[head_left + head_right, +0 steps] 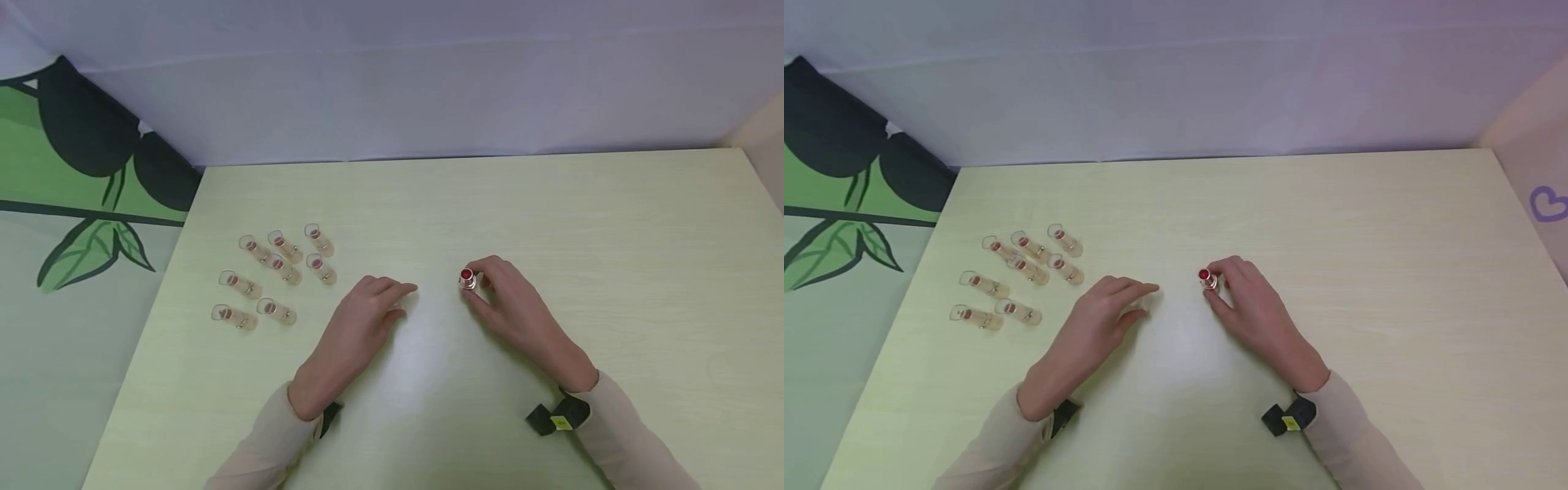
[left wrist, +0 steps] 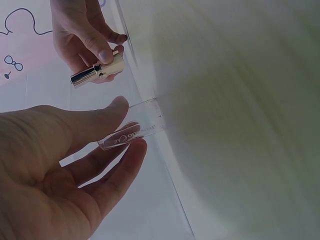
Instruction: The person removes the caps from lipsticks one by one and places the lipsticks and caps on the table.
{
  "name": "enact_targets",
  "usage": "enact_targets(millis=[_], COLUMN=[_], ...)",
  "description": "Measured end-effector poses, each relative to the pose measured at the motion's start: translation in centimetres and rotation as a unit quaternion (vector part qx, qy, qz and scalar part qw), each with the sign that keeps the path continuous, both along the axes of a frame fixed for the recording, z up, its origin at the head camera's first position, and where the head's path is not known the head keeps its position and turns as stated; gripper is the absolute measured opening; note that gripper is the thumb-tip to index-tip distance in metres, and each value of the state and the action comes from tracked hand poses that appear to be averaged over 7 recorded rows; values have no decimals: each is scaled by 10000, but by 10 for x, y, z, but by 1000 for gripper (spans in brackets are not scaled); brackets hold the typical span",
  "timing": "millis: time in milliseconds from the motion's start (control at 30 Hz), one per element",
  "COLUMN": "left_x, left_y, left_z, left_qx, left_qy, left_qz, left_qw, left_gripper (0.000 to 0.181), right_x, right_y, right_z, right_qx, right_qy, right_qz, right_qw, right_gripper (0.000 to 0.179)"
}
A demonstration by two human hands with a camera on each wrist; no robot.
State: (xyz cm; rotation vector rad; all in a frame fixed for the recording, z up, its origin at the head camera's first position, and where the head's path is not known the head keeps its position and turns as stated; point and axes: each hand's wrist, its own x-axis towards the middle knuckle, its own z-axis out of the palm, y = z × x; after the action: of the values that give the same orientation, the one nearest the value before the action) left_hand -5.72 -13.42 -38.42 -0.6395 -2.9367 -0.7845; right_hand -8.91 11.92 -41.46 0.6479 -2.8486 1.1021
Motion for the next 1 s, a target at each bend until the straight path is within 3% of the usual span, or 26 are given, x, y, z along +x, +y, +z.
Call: enact_targets(millis=[233,567,733,900,1000], left_x=[0,-1,-3,-7,-9], left_y=[1,-4,-10,-19,-26], left_z=[3,16,24,29,31], left_qx=[-109,-21,-200,-631,-802], left_qy=[51,315,740,1282,1382], left_qz=[37,133,448,890,1137], left_qw=[9999,9994,9961,9857,9806], left_gripper=[55,44,40,35,34], right_x=[-1,-3,-4,-5,-6], right_y=[3,8,11,13,14], right_z=[-2,-5,-5,-6,-7], right_qx=[-17,-35,-8,46,69], right_qy=[-91,-241,-416,-493,-526], right_qz=[-22,24,7,-5,-5], right_qw=[10000,9997,9991,9988,9986], right_gripper=[24,23,22,23,23])
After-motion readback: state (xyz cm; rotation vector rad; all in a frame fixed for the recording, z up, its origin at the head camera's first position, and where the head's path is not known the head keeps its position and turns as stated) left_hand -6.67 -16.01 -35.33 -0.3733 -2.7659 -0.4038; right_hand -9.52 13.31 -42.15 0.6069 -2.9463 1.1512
